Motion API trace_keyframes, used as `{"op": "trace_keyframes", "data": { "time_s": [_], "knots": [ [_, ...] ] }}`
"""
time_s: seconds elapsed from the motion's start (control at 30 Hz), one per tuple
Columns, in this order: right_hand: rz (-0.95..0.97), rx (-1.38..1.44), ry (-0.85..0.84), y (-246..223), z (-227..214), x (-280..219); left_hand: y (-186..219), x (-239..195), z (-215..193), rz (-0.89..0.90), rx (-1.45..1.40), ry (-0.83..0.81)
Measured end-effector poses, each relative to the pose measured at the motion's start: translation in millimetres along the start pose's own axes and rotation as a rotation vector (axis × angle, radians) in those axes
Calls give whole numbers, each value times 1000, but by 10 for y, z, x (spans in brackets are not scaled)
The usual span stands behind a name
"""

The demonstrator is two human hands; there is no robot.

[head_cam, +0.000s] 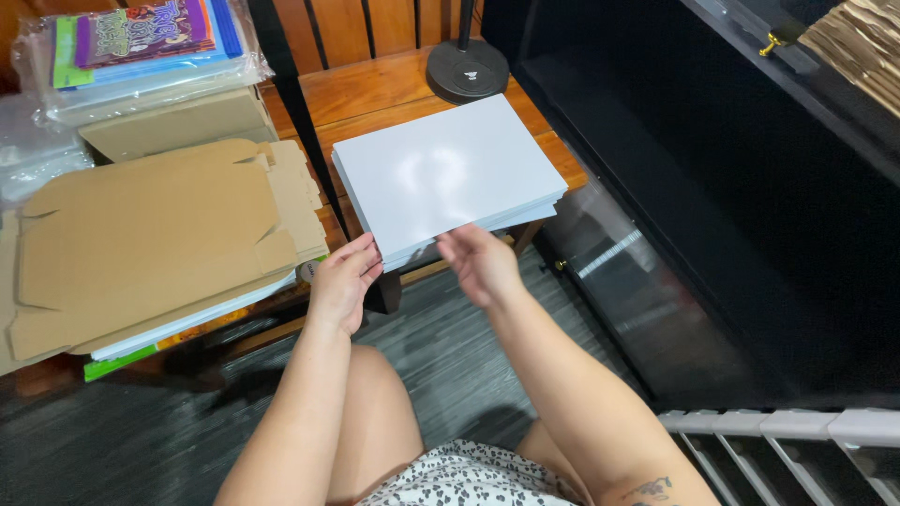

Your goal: The person sits on the floor and repeatedly picks up sheets of white paper from a stack on a wooden chair. They place each sheet onto a stack of brown cardboard boxes located on a black shelf to the right.

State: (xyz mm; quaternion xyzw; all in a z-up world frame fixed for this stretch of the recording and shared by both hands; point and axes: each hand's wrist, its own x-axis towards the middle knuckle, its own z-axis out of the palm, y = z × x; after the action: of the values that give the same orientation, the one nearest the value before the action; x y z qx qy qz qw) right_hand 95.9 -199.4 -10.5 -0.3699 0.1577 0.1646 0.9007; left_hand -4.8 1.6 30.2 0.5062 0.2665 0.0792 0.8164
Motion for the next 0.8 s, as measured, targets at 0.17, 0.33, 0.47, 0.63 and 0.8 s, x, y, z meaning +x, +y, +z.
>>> {"op": "trace_keyframes", "data": {
  "time_s": [0.17, 0.33, 0.47, 0.63, 0.8],
  "knots": [
    [88, -121, -62, 345, 676, -563, 40, -78, 54, 48, 125, 27],
    [111, -133, -60, 437, 946, -726, 34, -24, 111, 98, 6, 19],
    [97, -129, -33, 412, 1078, -746, 251, -72, 210, 24, -96, 18],
    [85, -209, -4, 419, 1135, -756, 312, 101, 238, -30, -39, -20],
    [78, -328, 5, 511, 1019, -647, 170, 544, 226, -102, -69, -84]
  ]
}}
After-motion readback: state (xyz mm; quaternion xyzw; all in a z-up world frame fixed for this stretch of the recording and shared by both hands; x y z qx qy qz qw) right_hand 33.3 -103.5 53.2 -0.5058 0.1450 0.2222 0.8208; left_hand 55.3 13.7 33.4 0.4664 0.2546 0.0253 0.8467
